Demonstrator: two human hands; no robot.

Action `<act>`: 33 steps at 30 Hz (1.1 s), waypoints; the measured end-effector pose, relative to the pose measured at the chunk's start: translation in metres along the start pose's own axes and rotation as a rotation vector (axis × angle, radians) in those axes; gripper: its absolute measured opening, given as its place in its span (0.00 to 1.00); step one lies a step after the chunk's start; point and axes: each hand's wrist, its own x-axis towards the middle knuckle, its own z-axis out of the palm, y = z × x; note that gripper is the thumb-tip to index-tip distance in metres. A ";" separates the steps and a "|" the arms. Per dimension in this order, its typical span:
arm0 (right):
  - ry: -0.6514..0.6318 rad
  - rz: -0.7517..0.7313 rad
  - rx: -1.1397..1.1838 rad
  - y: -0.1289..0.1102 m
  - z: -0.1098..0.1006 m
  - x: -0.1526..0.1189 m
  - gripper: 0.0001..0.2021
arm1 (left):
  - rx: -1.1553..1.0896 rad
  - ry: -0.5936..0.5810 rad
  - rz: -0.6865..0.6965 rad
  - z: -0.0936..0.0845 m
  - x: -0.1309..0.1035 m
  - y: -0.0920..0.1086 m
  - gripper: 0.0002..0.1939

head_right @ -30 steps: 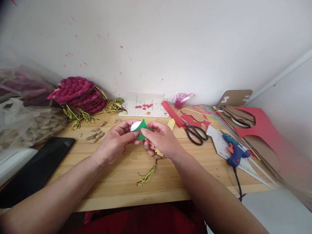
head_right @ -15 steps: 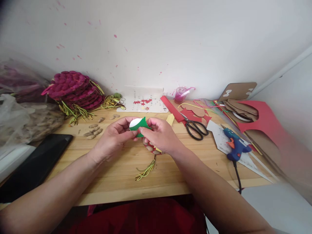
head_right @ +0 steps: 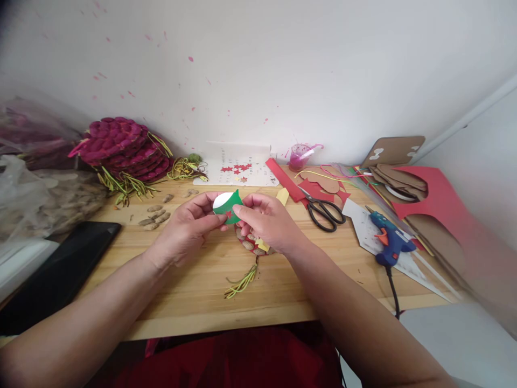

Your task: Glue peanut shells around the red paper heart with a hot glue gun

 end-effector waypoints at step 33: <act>0.011 -0.039 -0.020 0.003 0.003 0.002 0.13 | -0.040 0.026 -0.025 0.001 0.001 -0.002 0.19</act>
